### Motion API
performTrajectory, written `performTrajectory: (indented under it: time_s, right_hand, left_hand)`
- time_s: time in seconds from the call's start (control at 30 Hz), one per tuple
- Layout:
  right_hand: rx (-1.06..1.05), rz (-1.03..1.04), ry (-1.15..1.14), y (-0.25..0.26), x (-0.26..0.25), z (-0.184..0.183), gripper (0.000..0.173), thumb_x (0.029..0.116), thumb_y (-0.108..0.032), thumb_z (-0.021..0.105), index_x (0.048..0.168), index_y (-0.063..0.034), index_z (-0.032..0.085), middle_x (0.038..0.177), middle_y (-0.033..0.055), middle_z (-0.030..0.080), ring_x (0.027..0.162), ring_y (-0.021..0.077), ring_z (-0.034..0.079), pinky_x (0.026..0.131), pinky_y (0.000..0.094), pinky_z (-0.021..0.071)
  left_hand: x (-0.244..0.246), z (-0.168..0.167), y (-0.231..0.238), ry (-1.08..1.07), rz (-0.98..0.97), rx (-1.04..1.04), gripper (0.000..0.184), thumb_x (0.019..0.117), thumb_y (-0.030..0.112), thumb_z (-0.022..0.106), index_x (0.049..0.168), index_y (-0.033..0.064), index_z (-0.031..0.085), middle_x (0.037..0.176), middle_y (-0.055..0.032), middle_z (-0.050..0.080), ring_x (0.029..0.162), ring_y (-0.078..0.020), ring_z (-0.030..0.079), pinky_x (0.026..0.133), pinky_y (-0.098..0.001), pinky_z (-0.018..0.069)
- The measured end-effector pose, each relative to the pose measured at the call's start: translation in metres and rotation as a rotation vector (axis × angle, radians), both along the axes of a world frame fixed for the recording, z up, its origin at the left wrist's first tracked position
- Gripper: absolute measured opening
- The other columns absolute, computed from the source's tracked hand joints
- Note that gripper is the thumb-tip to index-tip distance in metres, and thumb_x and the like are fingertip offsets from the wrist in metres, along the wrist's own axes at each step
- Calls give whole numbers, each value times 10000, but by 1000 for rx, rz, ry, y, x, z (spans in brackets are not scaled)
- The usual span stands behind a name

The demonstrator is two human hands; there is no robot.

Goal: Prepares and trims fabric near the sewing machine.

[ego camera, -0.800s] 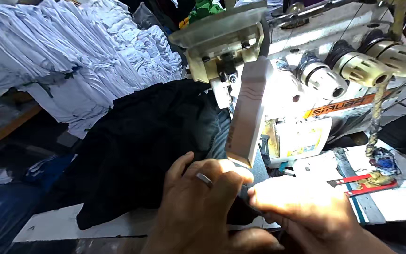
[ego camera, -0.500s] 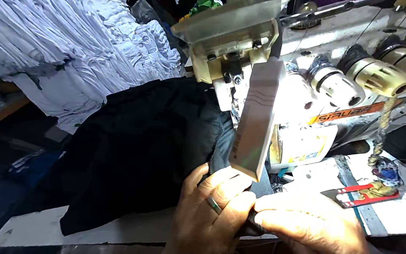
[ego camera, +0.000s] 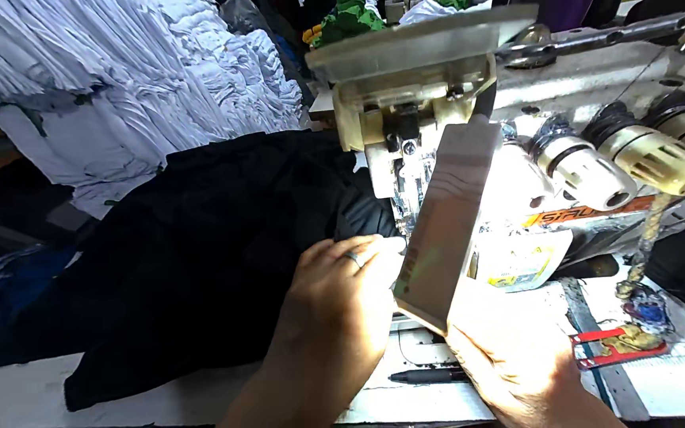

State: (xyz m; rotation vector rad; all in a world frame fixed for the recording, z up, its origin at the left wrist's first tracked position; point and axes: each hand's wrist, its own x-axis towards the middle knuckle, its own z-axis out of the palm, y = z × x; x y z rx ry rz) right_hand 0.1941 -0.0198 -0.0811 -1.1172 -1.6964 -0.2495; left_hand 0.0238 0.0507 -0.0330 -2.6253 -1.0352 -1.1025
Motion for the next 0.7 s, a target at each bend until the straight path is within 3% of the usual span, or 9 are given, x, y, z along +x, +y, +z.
performTrajectory:
  time_s: [0.13,0.2,0.27,0.33,0.4,0.5,0.57,0.63,0.7]
  right_hand:
    - [-73,-10,15,-19,9,6,216,1002,-218,589,954,-116,774,905,50,765,861,92,684,796,161,502]
    - [-134,-47,-2,-33,24,10,213,1030,-227,577,1013,-127,764,988,44,765,909,90,680,832,166,506]
    - [-208,-121,-73,-47,46,14,216,1020,-212,588,1002,-118,782,979,50,767,936,116,696,847,203,526]
    - [-342,-195,-219,-62,71,13,231,1002,-187,574,1024,-126,796,980,49,768,974,183,719,846,296,569]
    - [-537,-178,-343,-78,93,13,234,1002,-156,568,1068,-70,775,1075,115,762,1095,321,710,911,449,577]
    - [-714,-112,-435,-93,111,2,309,1009,-119,552,1242,26,695,1300,223,681,1274,478,595,1049,595,475]
    - [-636,-139,-470,-95,117,-11,305,1035,-123,528,1248,5,705,1277,183,707,1256,429,627,1035,538,509]
    - [-402,-197,-527,-89,127,-29,277,1033,-145,515,1144,-75,759,1114,101,773,1133,317,709,979,430,548]
    - [-193,-212,-537,-76,135,-42,265,1045,-189,488,1032,-152,750,934,27,765,1032,208,705,1018,366,466]
  left_hand:
    - [4,6,17,33,-2,-13,242,891,72,547,1006,40,758,1020,-95,764,1018,-263,722,914,-501,521]
    - [6,13,27,66,-14,-60,236,879,3,543,1015,11,735,1029,-146,751,999,-327,719,862,-541,527]
    - [9,20,32,86,20,-131,219,896,-86,554,1024,-20,719,1041,-201,731,978,-380,706,837,-555,526]
    - [8,21,35,78,66,-145,219,893,-128,562,1016,-28,713,1056,-221,720,975,-404,699,820,-554,532]
    - [1,17,34,76,87,-130,234,864,-149,580,1022,-31,705,1087,-232,708,1010,-427,687,824,-574,531]
    - [-19,10,17,72,96,-81,251,848,-117,547,1019,-18,703,1099,-198,706,1036,-394,677,863,-524,550]
    - [-32,5,0,50,93,-41,272,842,-45,489,972,13,721,1073,-152,717,1029,-328,685,855,-452,559]
    - [-44,3,-18,13,62,-80,298,838,23,461,948,54,736,1053,-98,715,1043,-240,671,882,-364,544]
    - [-56,10,-36,-37,35,-273,323,853,45,472,1014,72,750,1057,-38,717,1057,-124,648,922,-281,523]
